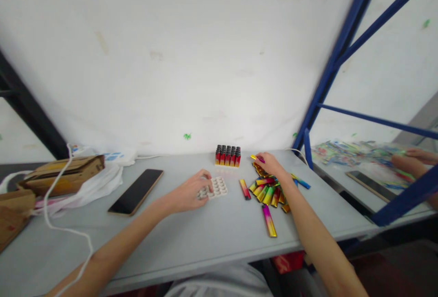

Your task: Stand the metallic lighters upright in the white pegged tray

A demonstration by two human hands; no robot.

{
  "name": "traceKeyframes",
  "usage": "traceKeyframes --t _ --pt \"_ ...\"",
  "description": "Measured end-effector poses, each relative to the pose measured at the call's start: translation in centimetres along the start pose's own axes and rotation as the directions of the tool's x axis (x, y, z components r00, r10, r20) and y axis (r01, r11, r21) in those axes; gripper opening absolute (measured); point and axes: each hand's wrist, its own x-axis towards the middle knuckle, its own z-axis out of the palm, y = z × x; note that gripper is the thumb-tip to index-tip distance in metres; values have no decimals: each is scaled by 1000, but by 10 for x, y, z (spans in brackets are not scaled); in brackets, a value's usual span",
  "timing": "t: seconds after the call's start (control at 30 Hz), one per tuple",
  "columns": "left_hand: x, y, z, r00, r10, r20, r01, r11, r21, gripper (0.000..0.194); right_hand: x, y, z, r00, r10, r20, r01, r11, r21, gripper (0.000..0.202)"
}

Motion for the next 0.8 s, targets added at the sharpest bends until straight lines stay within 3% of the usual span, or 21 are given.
traceKeyframes --t 0.13,0.27,0.43,0.6,0.7,0.8 --pt "22 -1 3 993 -6 -121 -2 998 -66 25 -3 -10 -7 998 22 -64 -20 999 29 25" --pt "29 -15 2 945 -124 -302 110 992 -60 25 -6 -21 -16 993 4 -118 13 990 141 23" --pt "15 -37 2 930 -204 -307 220 975 20 28 -8 -43 -22 977 10 -212 53 956 289 34" --pt "7 -51 -1 881 -303 -363 344 938 51 30 -12 -68 -26 969 56 -240 47 914 404 44" --pt "7 -50 -4 854 -357 -380 405 913 54 32 -14 -82 -28 967 100 -233 50 827 561 46" --pt "5 -43 -5 841 -400 -366 455 888 74 36 -16 -94 -27 974 171 -151 3 652 758 49"
